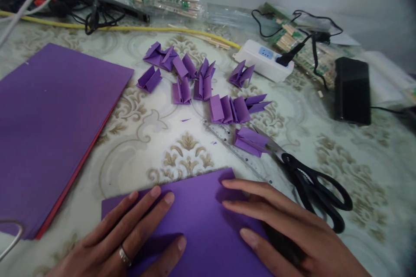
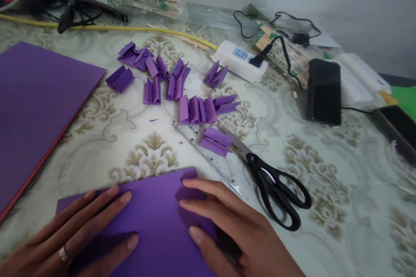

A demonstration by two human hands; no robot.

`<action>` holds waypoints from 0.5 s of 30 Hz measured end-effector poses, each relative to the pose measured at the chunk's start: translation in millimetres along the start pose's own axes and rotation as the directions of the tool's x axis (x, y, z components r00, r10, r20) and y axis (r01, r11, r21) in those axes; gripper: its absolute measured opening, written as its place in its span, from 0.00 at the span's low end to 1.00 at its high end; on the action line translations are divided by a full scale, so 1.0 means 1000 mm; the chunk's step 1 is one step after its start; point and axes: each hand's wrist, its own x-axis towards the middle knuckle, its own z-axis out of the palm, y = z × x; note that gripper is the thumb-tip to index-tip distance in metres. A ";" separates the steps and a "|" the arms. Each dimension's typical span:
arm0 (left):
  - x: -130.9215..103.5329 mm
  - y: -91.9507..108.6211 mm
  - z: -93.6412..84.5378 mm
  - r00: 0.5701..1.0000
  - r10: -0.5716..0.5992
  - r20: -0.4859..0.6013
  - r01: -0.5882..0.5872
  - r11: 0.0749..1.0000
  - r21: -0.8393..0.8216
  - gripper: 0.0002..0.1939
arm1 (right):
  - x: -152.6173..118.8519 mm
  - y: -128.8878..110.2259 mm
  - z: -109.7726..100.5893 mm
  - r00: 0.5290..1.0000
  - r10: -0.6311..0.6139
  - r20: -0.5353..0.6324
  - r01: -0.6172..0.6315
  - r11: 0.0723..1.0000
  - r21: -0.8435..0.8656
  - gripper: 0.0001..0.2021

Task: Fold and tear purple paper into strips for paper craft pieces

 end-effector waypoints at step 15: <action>-0.002 -0.002 0.000 0.999 0.049 0.015 -0.050 0.991 0.121 0.33 | 0.007 0.000 0.002 0.996 0.032 -0.079 -0.025 0.996 0.085 0.10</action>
